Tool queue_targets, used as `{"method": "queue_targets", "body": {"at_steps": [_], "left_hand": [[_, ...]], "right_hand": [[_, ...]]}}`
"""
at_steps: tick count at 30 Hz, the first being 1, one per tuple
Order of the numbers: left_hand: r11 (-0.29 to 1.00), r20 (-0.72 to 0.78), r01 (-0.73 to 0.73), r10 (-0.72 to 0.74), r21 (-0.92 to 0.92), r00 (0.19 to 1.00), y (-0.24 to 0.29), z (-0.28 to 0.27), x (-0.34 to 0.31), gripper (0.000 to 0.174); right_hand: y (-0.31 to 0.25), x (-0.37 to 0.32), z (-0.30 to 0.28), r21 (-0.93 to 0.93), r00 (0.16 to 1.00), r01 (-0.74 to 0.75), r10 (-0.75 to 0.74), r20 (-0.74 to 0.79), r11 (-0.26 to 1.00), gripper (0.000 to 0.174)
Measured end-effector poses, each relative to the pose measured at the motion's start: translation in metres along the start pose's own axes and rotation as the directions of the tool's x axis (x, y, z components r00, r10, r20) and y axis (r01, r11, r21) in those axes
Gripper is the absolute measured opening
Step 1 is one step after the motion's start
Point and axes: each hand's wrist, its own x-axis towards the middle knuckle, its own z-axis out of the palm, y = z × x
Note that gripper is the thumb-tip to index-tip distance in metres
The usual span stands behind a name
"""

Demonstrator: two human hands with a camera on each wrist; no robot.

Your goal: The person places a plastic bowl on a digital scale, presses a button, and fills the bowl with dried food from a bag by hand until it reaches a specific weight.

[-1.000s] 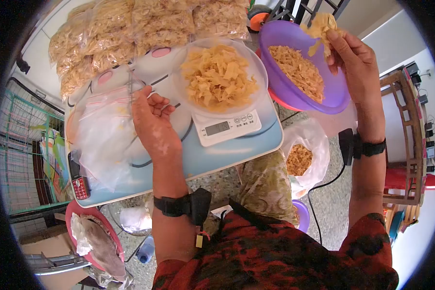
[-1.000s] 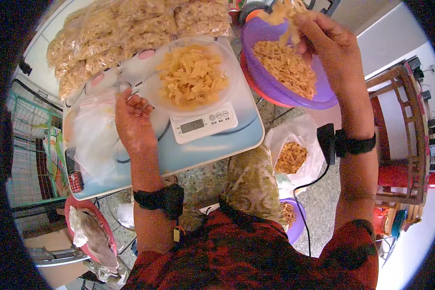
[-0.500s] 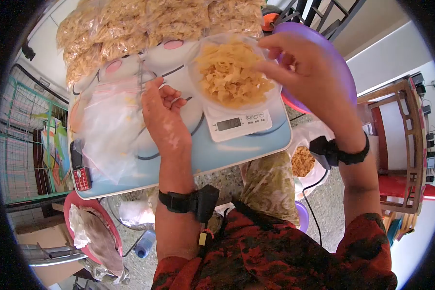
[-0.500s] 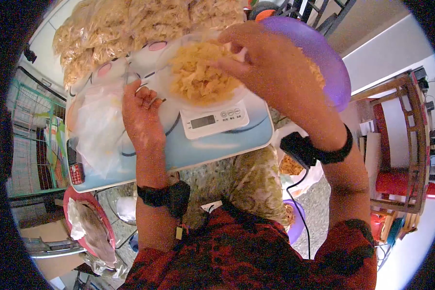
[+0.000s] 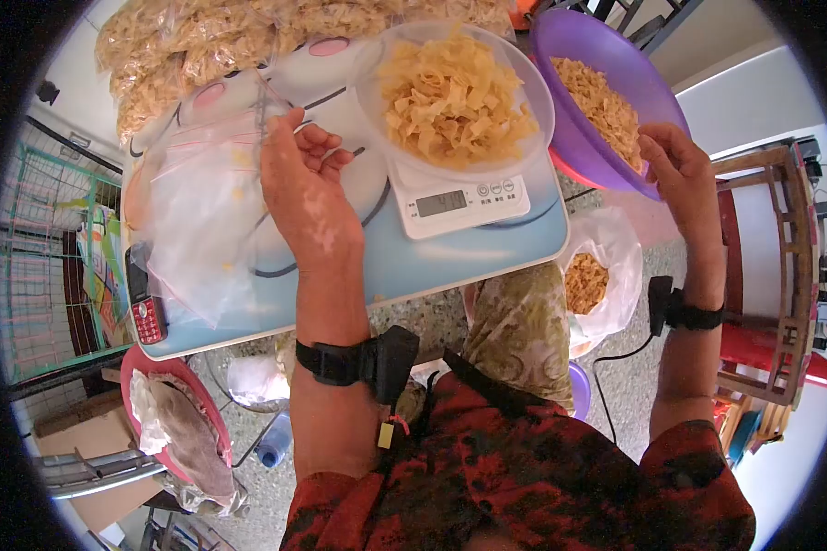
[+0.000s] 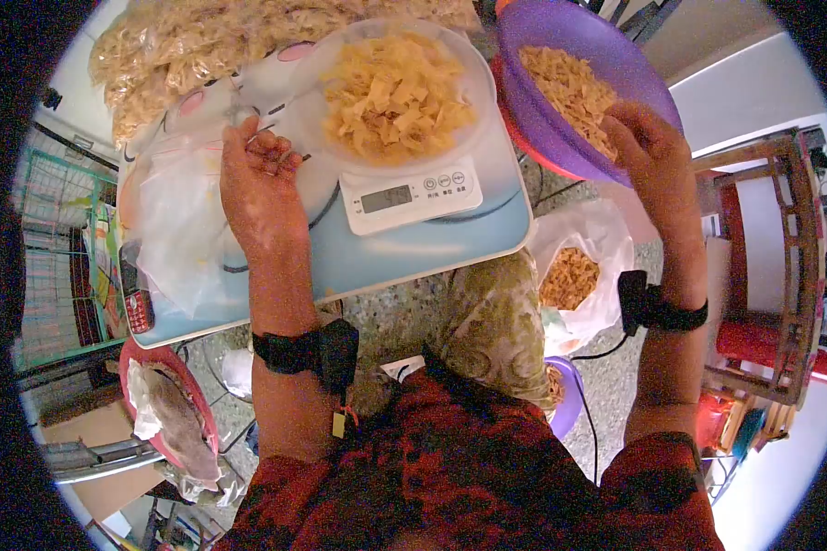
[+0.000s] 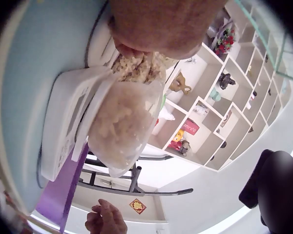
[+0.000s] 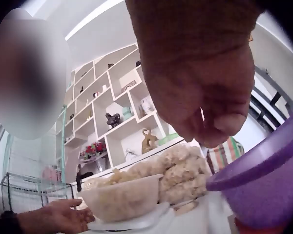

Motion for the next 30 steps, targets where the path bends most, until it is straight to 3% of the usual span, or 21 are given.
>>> {"method": "queue_targets", "body": {"at_steps": [3,6,9,12,14,16,18,21,24,29,30], "left_hand": [[1.0,0.009,-0.021,0.021,0.0,1.0,-0.002,0.0,0.0,0.041],[0.999,0.026,-0.04,0.04,-0.011,0.999,-0.006,-0.002,0.002,0.041],[0.999,0.031,-0.04,0.04,-0.003,0.999,-0.006,-0.004,0.004,0.041],[0.999,0.02,-0.031,0.031,0.008,0.999,-0.005,-0.003,0.004,0.04],[1.0,0.013,-0.027,0.027,0.013,1.0,-0.004,-0.002,0.004,0.04],[0.999,0.008,-0.025,0.025,0.02,1.0,-0.003,-0.001,0.003,0.041],[0.999,0.015,-0.03,0.03,0.019,0.999,-0.003,-0.001,0.002,0.042],[0.999,0.016,-0.027,0.027,0.023,1.0,-0.002,-0.001,0.001,0.042],[0.999,0.016,-0.028,0.028,0.035,0.999,-0.001,0.0,0.001,0.042],[0.998,0.024,-0.049,0.048,0.047,0.999,-0.005,0.0,0.002,0.043],[0.998,0.026,-0.052,0.051,0.045,0.998,-0.005,0.0,0.002,0.043]], "right_hand": [[0.012,0.015,-0.016,-0.089,0.976,-0.147,0.159,0.147,0.985,0.027],[0.028,0.038,-0.02,-0.18,0.944,-0.106,0.156,0.292,0.978,0.034],[0.049,0.066,-0.012,-0.184,0.91,0.086,-0.002,0.414,0.979,0.045],[0.064,0.088,0.005,-0.258,0.919,0.098,0.012,0.395,0.961,0.055],[0.077,0.112,0.016,-0.275,0.867,0.282,-0.121,0.483,0.919,0.064],[0.086,0.121,0.02,-0.3,0.829,0.301,-0.093,0.552,0.905,0.07],[0.059,0.122,0.027,-0.356,0.802,0.164,0.086,0.591,0.92,0.074],[0.063,0.132,0.039,-0.365,0.705,0.14,0.167,0.689,0.92,0.077],[0.068,0.133,0.047,-0.415,0.707,0.168,0.183,0.683,0.894,0.075],[0.085,0.143,0.048,-0.358,0.683,-0.041,0.288,0.671,0.933,0.048],[0.088,0.145,0.047,-0.349,0.681,-0.024,0.27,0.68,0.937,0.042]]}}
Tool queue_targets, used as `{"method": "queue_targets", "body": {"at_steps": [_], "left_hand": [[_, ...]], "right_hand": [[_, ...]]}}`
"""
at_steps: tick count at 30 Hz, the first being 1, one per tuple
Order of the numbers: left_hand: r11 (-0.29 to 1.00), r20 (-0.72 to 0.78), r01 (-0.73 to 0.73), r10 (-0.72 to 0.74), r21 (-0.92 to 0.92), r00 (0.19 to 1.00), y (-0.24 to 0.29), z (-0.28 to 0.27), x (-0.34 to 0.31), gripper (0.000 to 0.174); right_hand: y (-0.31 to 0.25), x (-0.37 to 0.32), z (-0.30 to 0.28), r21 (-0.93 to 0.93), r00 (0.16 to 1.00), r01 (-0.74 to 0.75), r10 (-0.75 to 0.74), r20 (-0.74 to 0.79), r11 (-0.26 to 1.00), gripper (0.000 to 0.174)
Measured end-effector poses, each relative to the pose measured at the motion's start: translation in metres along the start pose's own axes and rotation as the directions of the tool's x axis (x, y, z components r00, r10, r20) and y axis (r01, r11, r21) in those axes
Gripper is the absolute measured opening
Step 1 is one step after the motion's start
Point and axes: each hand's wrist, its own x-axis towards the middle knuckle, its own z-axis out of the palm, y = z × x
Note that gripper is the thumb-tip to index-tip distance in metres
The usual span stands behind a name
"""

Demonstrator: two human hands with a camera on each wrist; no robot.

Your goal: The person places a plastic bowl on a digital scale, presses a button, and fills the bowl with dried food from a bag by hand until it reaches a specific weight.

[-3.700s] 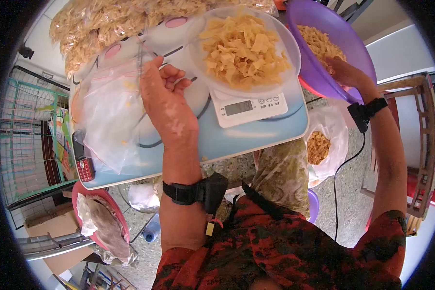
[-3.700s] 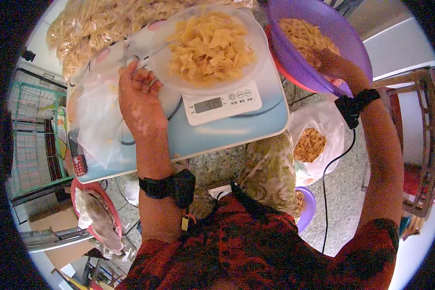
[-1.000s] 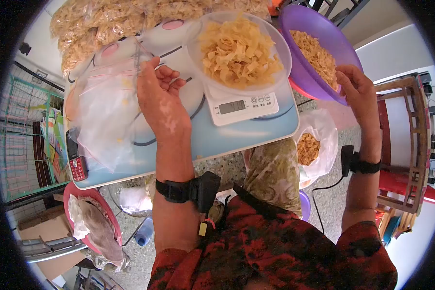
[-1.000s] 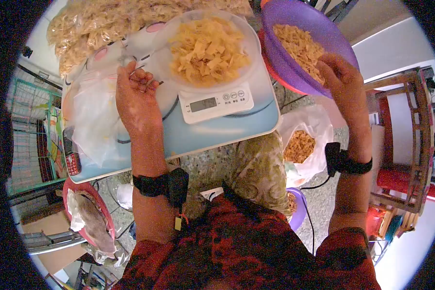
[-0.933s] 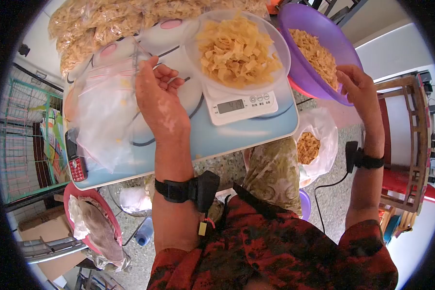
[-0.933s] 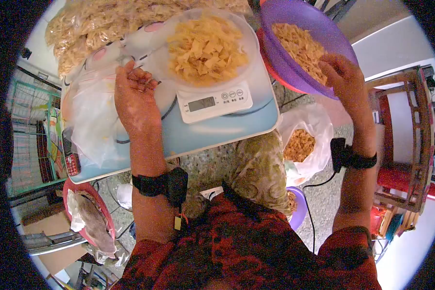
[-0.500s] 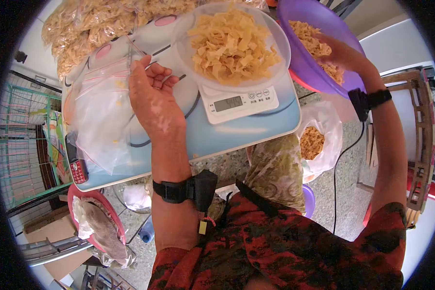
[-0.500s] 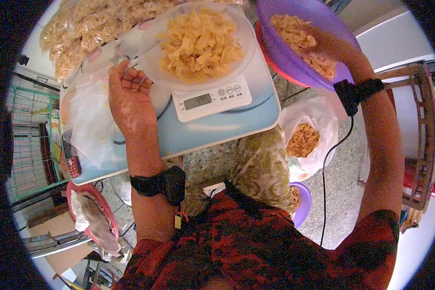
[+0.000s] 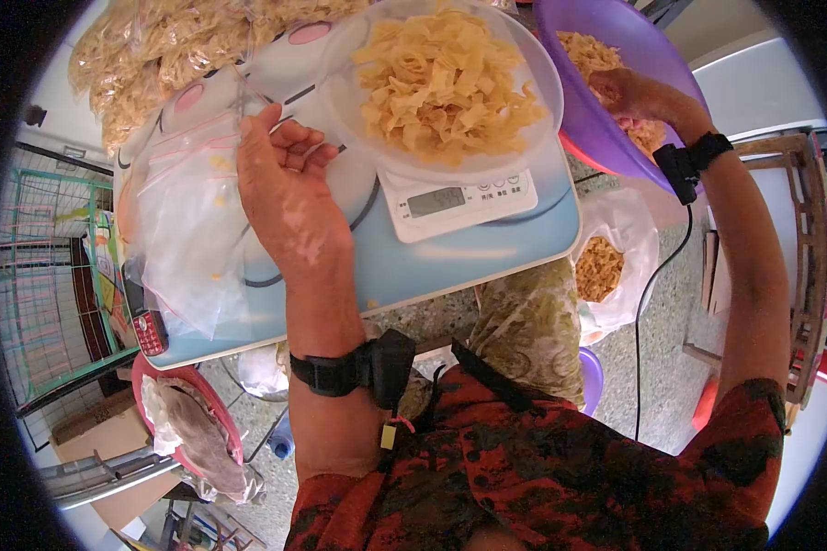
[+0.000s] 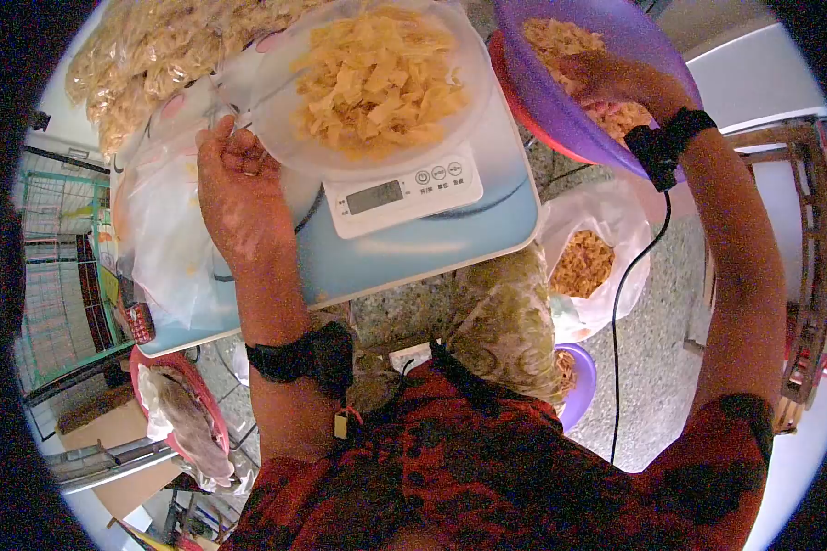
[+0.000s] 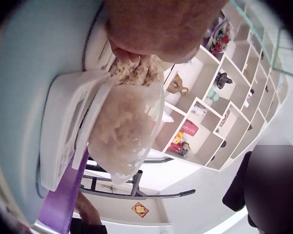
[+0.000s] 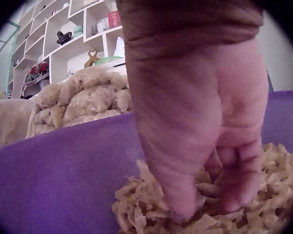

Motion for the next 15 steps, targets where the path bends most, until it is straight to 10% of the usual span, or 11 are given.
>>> {"method": "queue_targets", "body": {"at_steps": [8,15], "left_hand": [[1.0,-0.003,0.008,-0.008,0.006,1.0,0.003,0.001,-0.002,0.041],[1.0,-0.006,0.019,-0.019,-0.007,1.0,0.002,0.0,-0.001,0.04]], "right_hand": [[0.04,-0.015,-0.015,-0.304,0.842,0.265,-0.374,-0.39,0.915,0.028],[0.027,-0.064,-0.021,0.12,0.829,0.204,-0.106,-0.549,0.971,0.031]]}}
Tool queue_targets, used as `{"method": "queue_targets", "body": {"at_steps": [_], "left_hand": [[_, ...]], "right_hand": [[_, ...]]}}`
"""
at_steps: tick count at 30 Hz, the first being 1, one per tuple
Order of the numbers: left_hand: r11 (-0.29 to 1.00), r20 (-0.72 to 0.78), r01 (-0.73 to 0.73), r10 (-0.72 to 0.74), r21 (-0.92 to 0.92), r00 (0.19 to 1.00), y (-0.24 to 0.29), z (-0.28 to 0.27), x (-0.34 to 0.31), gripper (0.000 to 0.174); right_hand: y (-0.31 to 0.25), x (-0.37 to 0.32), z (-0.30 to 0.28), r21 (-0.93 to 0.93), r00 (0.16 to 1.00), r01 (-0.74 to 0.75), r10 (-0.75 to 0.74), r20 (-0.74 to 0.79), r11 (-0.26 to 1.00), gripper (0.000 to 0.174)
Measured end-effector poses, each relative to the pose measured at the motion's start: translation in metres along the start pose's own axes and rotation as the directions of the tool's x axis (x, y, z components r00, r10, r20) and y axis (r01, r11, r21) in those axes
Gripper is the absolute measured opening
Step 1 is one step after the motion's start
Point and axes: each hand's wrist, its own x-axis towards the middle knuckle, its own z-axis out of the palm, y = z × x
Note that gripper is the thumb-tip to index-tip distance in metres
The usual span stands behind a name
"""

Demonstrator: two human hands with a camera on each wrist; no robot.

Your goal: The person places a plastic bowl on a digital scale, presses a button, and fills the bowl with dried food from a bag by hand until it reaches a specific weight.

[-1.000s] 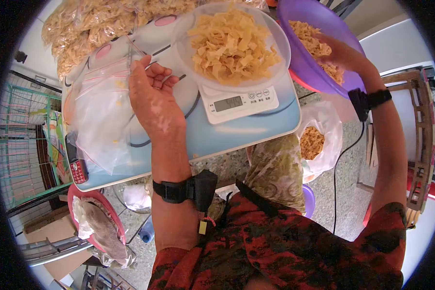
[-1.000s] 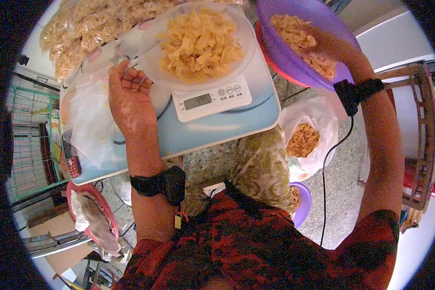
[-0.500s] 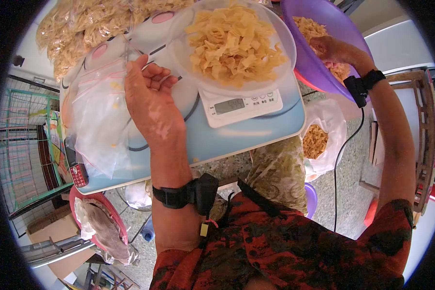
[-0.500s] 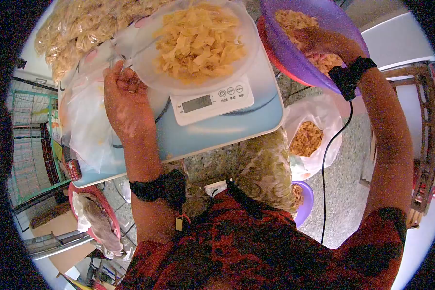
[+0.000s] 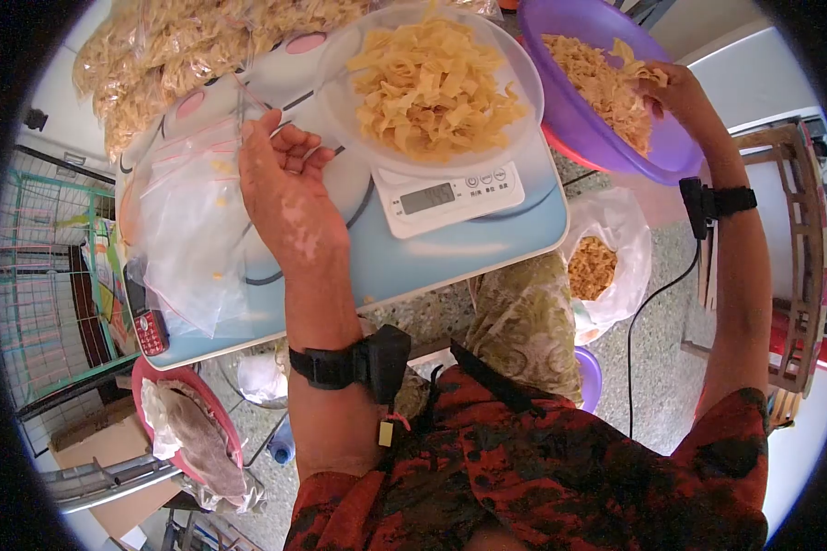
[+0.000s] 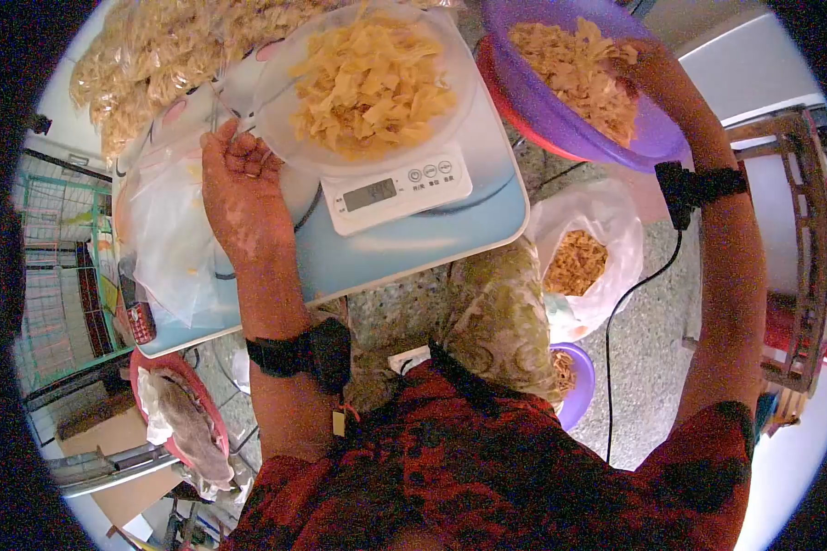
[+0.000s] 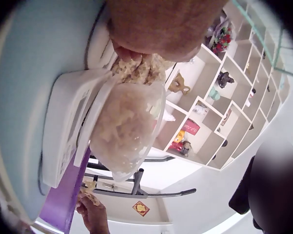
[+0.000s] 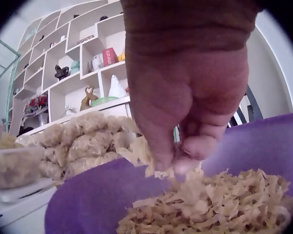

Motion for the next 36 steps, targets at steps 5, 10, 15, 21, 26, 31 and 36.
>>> {"method": "queue_targets", "body": {"at_steps": [5,10,15,21,26,31,36], "left_hand": [[1.0,-0.003,0.007,-0.007,-0.004,1.0,0.001,-0.002,0.0,0.039],[0.999,-0.005,0.033,-0.033,-0.005,0.999,0.0,-0.002,0.001,0.038],[0.999,0.013,0.043,-0.042,-0.022,0.999,0.002,-0.001,0.0,0.037],[0.999,0.01,0.047,-0.047,-0.011,0.999,0.002,-0.004,0.001,0.037],[0.999,0.025,0.05,-0.05,-0.006,0.998,0.003,-0.003,0.001,0.038],[0.999,0.021,0.039,-0.039,-0.037,0.999,0.001,-0.003,0.0,0.04],[0.999,0.012,0.04,-0.04,-0.027,0.999,0.001,-0.001,0.0,0.04]], "right_hand": [[0.004,-0.009,-0.014,-0.022,0.994,-0.106,0.107,0.029,0.994,0.034],[-0.007,-0.025,-0.019,0.167,0.998,-0.037,0.046,-0.049,0.985,0.03],[-0.013,-0.026,-0.017,0.275,0.989,-0.117,0.138,-0.061,0.954,0.026],[-0.021,-0.03,-0.015,0.359,0.981,-0.146,0.183,-0.07,0.922,0.025],[-0.027,-0.03,-0.025,0.404,0.985,-0.15,0.173,-0.022,0.902,0.026],[-0.083,-0.041,-0.033,0.371,0.996,0.076,-0.054,-0.071,0.926,0.03],[-0.168,-0.057,-0.011,0.374,0.962,0.274,-0.244,-0.126,0.886,0.029]]}}
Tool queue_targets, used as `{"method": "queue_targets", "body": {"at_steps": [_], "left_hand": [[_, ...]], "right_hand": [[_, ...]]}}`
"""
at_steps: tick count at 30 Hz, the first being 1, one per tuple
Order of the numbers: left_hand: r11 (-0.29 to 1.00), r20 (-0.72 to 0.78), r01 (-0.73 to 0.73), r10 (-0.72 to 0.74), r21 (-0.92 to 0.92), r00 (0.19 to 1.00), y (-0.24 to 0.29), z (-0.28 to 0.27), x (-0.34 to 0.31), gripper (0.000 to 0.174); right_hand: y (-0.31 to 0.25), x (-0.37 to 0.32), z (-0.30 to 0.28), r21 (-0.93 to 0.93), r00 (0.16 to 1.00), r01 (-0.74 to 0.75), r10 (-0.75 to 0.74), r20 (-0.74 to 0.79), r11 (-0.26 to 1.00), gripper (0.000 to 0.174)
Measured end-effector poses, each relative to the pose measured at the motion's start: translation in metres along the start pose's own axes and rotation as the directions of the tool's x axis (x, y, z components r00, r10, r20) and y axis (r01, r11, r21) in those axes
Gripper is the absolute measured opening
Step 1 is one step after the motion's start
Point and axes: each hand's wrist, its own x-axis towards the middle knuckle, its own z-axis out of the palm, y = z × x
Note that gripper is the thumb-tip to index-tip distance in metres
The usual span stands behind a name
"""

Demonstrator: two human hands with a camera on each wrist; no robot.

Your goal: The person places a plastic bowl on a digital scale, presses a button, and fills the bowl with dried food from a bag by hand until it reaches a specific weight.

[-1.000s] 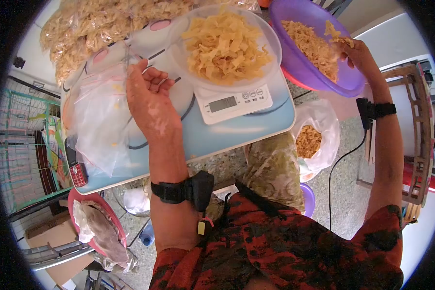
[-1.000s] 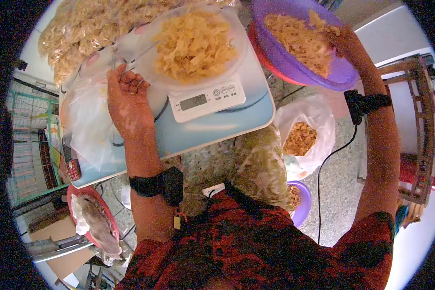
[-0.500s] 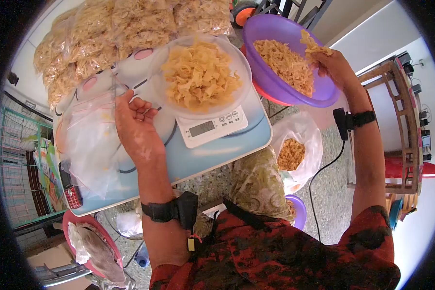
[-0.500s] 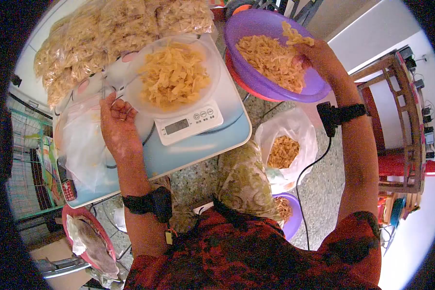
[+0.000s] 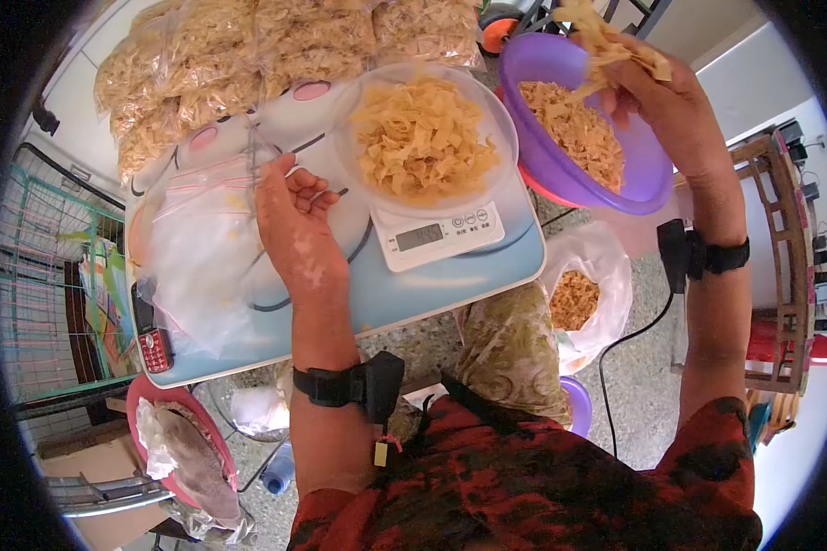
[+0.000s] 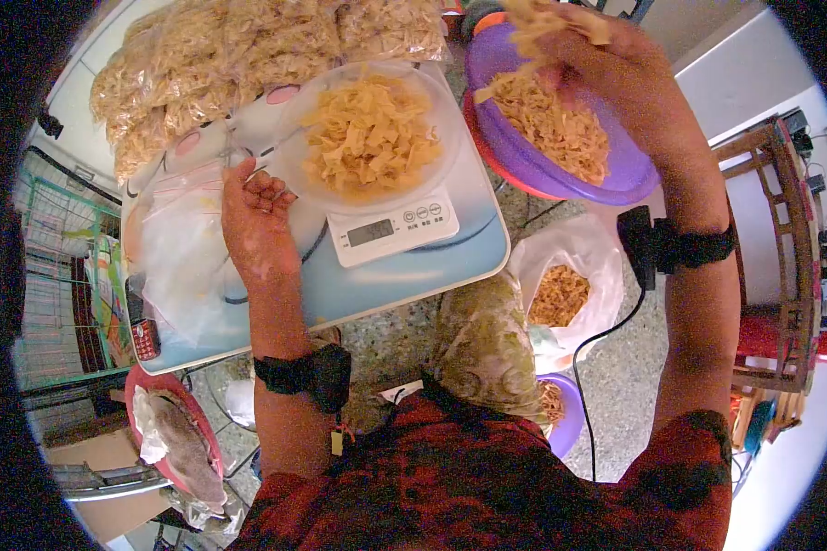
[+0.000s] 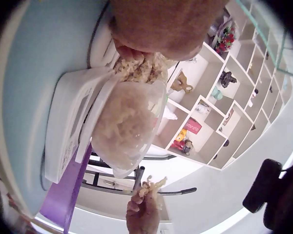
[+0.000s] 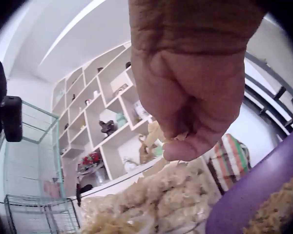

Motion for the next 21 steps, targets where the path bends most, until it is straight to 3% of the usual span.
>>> {"method": "queue_targets", "body": {"at_steps": [5,8,11,17,21], "left_hand": [[1.0,0.025,-0.001,0.002,-0.026,1.0,-0.002,-0.006,0.003,0.037],[0.999,0.026,0.002,0.0,-0.053,1.0,-0.002,-0.006,0.002,0.036],[0.999,0.011,0.003,-0.002,-0.046,1.0,-0.001,-0.004,0.001,0.034],[1.0,0.002,0.01,-0.01,0.0,1.0,0.003,0.001,-0.003,0.039],[1.0,-0.002,0.005,-0.005,0.001,1.0,0.002,0.002,-0.003,0.039]], "right_hand": [[-0.031,0.014,0.05,-0.168,0.977,0.175,-0.149,0.154,0.97,0.031],[-0.029,0.029,0.074,-0.504,0.841,0.54,-0.447,0.304,0.674,0.03],[-0.024,0.039,0.1,-0.498,0.745,0.665,-0.542,0.39,0.557,0.03],[-0.039,0.024,0.092,-0.446,0.816,0.577,-0.485,0.313,0.684,0.035],[-0.065,0.007,0.088,-0.425,0.9,0.434,-0.357,0.251,0.795,0.036]]}}
